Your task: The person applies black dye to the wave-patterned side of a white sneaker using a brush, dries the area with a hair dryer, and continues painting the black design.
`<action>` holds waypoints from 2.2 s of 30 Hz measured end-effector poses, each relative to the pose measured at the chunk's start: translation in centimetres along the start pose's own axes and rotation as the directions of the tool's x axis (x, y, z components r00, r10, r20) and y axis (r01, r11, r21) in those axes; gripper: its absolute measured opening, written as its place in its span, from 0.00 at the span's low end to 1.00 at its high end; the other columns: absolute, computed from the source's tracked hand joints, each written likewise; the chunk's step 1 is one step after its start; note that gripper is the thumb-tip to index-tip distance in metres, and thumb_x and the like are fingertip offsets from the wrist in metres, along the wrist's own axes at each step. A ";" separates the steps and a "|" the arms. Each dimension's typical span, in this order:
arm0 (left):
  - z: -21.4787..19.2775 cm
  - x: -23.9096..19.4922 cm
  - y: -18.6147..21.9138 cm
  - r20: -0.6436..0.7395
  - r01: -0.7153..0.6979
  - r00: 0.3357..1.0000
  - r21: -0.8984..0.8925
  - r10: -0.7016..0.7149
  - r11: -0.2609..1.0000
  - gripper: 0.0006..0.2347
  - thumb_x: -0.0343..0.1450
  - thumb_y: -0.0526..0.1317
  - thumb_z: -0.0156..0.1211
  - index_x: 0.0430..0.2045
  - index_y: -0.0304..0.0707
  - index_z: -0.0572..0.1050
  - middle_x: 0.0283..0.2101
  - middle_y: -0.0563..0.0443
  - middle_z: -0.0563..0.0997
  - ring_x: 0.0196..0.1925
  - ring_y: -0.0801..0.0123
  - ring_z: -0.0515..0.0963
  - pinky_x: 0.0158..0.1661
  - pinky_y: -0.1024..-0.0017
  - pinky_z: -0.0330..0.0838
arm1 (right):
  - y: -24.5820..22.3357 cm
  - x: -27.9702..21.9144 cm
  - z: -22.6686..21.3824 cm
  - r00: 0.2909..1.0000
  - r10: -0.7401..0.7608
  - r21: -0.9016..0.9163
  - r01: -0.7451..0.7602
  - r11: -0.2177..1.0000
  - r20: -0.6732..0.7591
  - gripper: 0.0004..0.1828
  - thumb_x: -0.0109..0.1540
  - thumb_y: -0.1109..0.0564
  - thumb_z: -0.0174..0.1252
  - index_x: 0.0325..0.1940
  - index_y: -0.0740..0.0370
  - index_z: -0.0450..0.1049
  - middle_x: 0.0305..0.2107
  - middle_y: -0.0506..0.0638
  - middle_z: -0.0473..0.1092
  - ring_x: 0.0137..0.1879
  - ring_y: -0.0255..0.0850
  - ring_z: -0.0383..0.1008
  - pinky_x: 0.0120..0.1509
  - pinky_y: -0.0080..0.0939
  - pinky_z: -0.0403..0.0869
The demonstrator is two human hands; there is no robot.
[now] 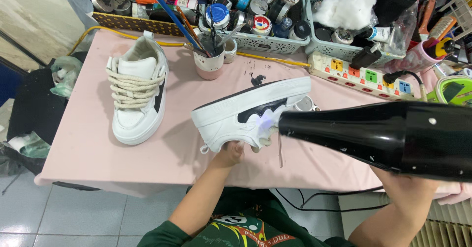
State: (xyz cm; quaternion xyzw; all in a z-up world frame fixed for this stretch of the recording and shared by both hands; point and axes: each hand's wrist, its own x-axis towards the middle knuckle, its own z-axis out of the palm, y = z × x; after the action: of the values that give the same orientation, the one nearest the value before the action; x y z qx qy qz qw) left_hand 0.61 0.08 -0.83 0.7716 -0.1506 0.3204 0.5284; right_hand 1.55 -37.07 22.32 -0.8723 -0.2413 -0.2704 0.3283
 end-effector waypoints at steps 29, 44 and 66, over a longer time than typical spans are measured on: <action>-11.6 22.4 8.4 0.768 0.872 0.284 0.042 -0.574 0.488 0.53 0.61 0.81 0.24 0.45 0.22 0.80 0.46 0.37 0.85 0.45 0.60 0.83 0.48 0.67 0.76 | -4.8 15.0 -3.4 0.882 -0.398 -0.046 0.421 0.906 0.252 0.19 0.52 0.64 0.75 0.43 0.68 0.77 0.36 0.54 0.76 0.40 0.42 0.78 0.45 0.39 0.75; -11.6 23.8 10.2 0.802 0.833 0.230 0.130 -0.551 0.538 0.57 0.57 0.82 0.25 0.54 0.19 0.76 0.55 0.30 0.83 0.55 0.54 0.82 0.56 0.64 0.73 | 0.4 8.3 -2.5 0.949 -0.285 0.027 0.284 0.959 0.136 0.24 0.59 0.65 0.74 0.57 0.67 0.73 0.48 0.53 0.75 0.52 0.42 0.77 0.59 0.38 0.74; -11.2 21.6 5.9 0.769 0.833 0.446 -0.170 -0.458 0.527 0.49 0.64 0.77 0.30 0.71 0.35 0.56 0.70 0.40 0.68 0.69 0.60 0.71 0.66 0.63 0.64 | 1.6 7.2 -0.4 0.921 -0.350 -0.025 0.360 0.933 0.172 0.21 0.59 0.62 0.70 0.55 0.65 0.74 0.49 0.56 0.75 0.56 0.51 0.76 0.64 0.49 0.73</action>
State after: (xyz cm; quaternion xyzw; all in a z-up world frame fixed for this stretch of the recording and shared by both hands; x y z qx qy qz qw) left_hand 9.71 10.23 20.19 0.6449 -0.0799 -0.2586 0.7147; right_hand 7.68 -36.69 26.43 -0.8422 -0.4141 -0.2589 0.2284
